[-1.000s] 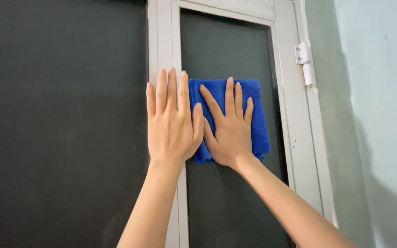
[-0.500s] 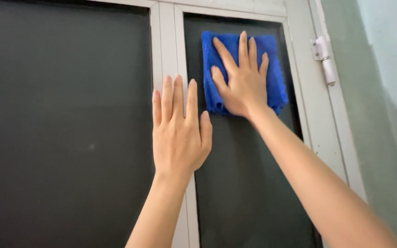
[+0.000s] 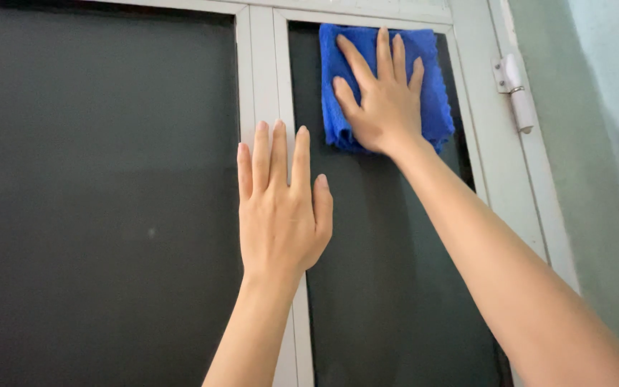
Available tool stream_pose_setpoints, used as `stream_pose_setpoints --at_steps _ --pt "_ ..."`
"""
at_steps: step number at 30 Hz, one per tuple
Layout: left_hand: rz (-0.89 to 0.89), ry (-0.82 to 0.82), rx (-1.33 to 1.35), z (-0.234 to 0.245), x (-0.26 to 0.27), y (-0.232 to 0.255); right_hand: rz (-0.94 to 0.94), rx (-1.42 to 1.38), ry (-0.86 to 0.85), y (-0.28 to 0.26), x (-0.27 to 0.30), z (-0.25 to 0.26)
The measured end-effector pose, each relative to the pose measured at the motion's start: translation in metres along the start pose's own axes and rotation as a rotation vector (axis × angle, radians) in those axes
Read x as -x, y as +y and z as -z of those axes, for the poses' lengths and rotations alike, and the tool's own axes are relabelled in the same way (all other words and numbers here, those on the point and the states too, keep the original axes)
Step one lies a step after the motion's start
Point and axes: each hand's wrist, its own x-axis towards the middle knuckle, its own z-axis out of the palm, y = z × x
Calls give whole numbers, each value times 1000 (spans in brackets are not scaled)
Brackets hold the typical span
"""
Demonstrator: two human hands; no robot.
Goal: Cleaning a glass window frame and pane with a blue microfiber cloth.
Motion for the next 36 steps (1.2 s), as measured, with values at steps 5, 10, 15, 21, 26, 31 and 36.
stream_pose_setpoints --at_steps 5,10,15,21,26,31,36 --pt "-6 3 -23 0 -1 0 21 4 -3 2 23 7" --pt "-1 5 -19 0 1 1 44 -3 -23 5 58 15" --pt "-19 23 6 -2 0 -1 57 42 -13 5 98 22" --pt "-8 -29 -78 -3 1 -1 -37 11 -65 -16 129 30" --pt "-9 -11 -42 -2 0 -1 -26 30 -42 -8 110 25" --pt "-7 -33 -53 -1 0 1 3 8 -33 11 74 19" --pt "1 -21 15 1 -1 2 -23 40 -17 33 38 9"
